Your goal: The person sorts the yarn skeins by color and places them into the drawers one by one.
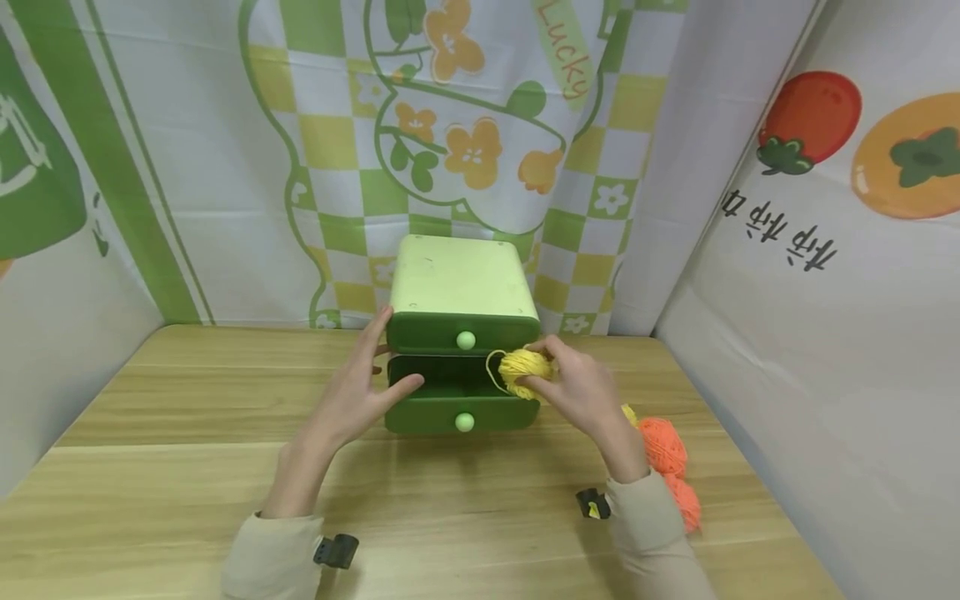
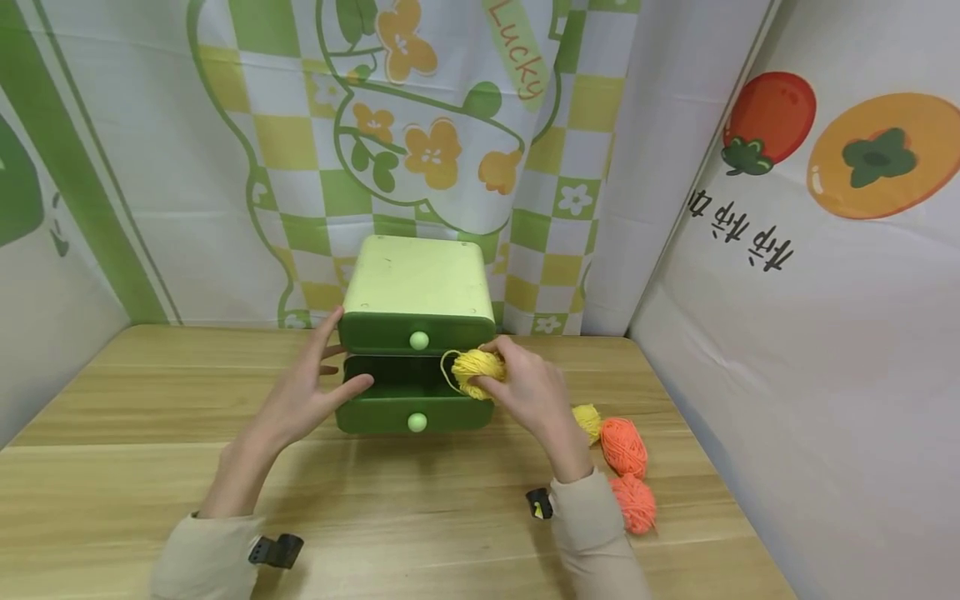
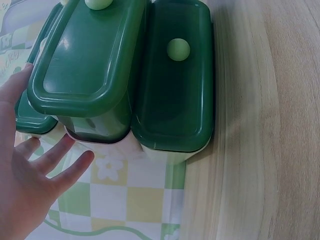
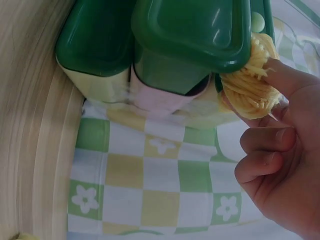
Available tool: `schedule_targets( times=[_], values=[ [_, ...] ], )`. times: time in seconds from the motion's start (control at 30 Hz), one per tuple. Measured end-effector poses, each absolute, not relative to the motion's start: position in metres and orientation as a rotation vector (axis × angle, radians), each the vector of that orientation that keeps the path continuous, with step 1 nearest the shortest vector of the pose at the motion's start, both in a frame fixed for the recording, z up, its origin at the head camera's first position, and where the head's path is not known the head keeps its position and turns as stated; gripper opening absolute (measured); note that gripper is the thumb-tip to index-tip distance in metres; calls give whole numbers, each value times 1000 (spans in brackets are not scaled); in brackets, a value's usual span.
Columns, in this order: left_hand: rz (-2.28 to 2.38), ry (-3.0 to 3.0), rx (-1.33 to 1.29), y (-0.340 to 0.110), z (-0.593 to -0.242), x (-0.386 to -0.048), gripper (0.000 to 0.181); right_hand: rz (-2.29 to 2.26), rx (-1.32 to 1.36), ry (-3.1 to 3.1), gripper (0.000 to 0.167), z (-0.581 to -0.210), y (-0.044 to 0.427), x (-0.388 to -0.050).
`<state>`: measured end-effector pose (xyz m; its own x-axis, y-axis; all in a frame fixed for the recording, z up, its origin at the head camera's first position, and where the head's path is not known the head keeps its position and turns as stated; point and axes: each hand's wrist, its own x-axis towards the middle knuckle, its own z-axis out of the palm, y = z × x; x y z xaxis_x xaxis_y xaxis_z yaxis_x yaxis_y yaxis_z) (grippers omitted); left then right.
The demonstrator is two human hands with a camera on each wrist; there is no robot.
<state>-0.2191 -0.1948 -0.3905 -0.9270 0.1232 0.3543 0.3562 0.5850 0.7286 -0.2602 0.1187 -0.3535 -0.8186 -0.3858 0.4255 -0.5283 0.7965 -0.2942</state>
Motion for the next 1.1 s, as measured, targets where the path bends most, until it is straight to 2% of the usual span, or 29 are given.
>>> schedule_targets(
  times=[0.43,0.83,1.1],
  values=[
    [-1249,-2552,-390,-194,-390,-220,98,588,708,-2648,34,-355,105,-261],
    [-1252,-2555,-372,-195,-390,-220,98,619,723,-2670,46,-360,104,-261],
    [-1248,-2552,-381,-196,-390,-220,97,660,720,-2686,49,-364,105,-259]
  ],
)
